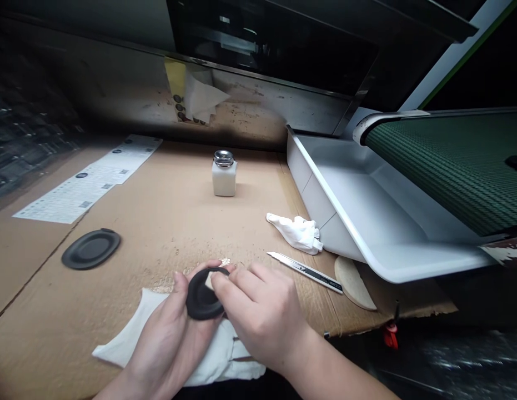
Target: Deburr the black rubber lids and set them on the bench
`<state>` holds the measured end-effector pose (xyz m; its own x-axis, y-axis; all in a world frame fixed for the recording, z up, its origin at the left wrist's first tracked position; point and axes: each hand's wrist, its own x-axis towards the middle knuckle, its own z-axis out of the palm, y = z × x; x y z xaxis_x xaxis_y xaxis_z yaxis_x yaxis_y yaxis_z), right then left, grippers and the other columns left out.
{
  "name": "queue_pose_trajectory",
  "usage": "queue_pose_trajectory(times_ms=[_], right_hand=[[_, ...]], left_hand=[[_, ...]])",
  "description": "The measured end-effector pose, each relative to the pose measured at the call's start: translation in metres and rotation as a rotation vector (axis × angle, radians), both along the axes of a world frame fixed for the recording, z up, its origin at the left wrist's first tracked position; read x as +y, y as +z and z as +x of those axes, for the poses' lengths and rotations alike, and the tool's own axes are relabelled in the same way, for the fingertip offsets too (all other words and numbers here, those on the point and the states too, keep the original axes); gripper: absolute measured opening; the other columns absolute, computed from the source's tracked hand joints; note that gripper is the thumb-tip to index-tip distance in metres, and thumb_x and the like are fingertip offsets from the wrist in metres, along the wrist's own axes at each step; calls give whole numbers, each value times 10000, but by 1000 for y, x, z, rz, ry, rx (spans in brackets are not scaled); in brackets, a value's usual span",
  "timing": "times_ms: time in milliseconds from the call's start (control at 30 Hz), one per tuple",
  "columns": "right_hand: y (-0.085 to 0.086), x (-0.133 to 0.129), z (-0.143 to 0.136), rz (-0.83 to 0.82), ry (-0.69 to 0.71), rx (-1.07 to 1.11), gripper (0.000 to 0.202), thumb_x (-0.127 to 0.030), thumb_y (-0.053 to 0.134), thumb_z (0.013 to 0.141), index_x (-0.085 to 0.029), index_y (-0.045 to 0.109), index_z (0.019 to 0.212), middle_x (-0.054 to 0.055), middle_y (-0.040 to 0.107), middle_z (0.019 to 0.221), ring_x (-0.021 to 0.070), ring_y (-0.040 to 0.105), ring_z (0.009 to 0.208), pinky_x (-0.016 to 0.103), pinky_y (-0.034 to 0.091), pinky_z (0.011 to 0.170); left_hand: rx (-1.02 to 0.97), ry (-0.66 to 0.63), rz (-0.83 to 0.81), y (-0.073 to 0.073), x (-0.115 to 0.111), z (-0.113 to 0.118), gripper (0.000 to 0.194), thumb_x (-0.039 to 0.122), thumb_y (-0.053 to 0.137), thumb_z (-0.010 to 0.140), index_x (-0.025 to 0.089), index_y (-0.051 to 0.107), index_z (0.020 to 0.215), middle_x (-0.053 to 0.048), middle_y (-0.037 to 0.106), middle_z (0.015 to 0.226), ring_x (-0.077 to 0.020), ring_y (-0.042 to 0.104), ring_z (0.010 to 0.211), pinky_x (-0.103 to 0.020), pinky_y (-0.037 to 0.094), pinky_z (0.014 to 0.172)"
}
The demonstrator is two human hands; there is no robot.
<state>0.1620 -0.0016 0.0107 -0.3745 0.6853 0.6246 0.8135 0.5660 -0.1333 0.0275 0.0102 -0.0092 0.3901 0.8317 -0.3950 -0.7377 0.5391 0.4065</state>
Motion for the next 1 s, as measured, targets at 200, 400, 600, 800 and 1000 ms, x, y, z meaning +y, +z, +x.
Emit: queue_pose_trajectory(times_ms=[200, 400, 600, 800, 1000], right_hand=[[-8, 2, -30, -47, -140, 109, 155, -154, 511, 842, -165, 637, 933, 19, 551, 648, 123, 466, 607, 263, 365, 541], [6, 27, -42, -85, -143, 307, 148, -184, 526, 836, -178, 622, 949, 9, 611, 733, 131, 548, 682, 254, 436, 617], [10, 6, 19, -28, -323, 415, 220, -201, 608, 801, -224, 594, 1020, 10, 653, 970, 149, 600, 881, 255, 468, 777], [-31, -23, 59, -23, -341, 72, 222, -96, 580, 797, -203, 609, 989, 22, 664, 869, 162, 578, 789, 299, 459, 735], [-43, -26, 51, -61, -295, 88, 259, -58, 522, 812, -191, 597, 1022, 53, 639, 945, 182, 563, 871, 341, 459, 770]], left_hand=[[-6, 14, -9, 2, -1, 0, 334, 379, 429, 878, 143, 653, 951, -81, 655, 1005, -217, 542, 1073, -346, 355, 1011], [-33, 55, -41, 2, -2, 0, 298, 327, 417, 893, 167, 644, 1000, -74, 672, 1004, -182, 575, 1028, -324, 406, 971], [-49, 20, -55, 5, 2, -4, 446, 440, 411, 867, 87, 580, 1081, -177, 655, 1071, -297, 586, 1046, -415, 419, 958], [-8, 15, -79, 8, 2, -5, 499, 439, 328, 891, 72, 514, 1172, -245, 630, 1104, -320, 563, 1087, -422, 426, 949], [-58, 2, -23, 5, -1, -4, 518, 524, 382, 844, 117, 589, 1088, -203, 648, 1096, -317, 525, 1136, -445, 396, 971]])
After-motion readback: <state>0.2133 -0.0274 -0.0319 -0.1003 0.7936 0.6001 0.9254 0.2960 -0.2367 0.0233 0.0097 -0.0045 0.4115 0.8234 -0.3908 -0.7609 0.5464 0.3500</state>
